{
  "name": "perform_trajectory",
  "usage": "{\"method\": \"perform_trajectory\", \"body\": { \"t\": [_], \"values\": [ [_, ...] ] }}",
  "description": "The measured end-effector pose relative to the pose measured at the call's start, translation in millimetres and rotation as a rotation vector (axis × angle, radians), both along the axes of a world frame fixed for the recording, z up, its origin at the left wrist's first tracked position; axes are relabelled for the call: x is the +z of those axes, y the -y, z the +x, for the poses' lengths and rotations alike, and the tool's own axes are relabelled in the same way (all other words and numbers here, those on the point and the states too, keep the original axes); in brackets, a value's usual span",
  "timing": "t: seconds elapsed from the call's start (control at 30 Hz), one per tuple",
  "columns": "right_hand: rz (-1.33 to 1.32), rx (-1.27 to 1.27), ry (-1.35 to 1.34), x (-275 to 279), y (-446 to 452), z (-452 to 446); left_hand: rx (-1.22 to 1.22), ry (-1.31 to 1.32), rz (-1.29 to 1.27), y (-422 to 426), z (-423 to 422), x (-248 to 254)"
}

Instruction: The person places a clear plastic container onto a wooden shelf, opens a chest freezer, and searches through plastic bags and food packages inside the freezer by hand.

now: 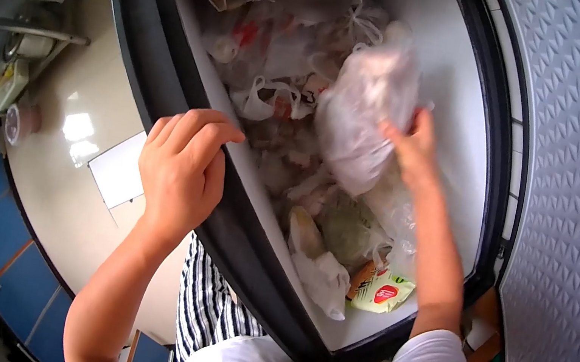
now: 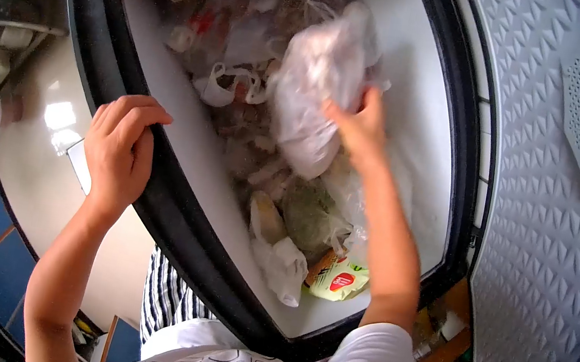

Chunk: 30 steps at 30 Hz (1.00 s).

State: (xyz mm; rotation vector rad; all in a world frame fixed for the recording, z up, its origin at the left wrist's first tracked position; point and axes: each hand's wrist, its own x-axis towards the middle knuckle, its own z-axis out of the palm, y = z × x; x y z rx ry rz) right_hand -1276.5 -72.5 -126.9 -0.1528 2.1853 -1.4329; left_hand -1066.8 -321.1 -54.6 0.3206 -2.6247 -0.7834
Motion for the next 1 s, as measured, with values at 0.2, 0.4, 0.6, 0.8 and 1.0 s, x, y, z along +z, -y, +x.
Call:
{"method": "perform_trajectory", "body": {
  "t": [0.2, 0.4, 0.6, 0.8, 1.0],
  "values": [
    [0.244, 0.09, -0.615, 56.4, 5.8, -74.3, -0.01, 0.008, -0.006, 0.4, 0.2, -0.4],
    [0.293, -0.043, -0.598, -14.2, -36.4, -87.8, -0.018, -0.074, -0.047, 1.2, -3.9, -2.4],
    [0.721, 0.088, -0.725, -70.0, -66.2, -85.3, -0.025, -0.014, -0.031, 0.8, -3.5, 0.6],
    [0.827, 0.159, -0.88, -60.5, -55.4, -79.8, -0.022, -0.045, -0.055, 1.2, -4.0, -1.4],
    [0.563, 0.436, -0.875, -40.6, 3.4, -18.8, -0.029, -0.041, -0.042, 1.5, -3.7, -1.0]
  ]
}}
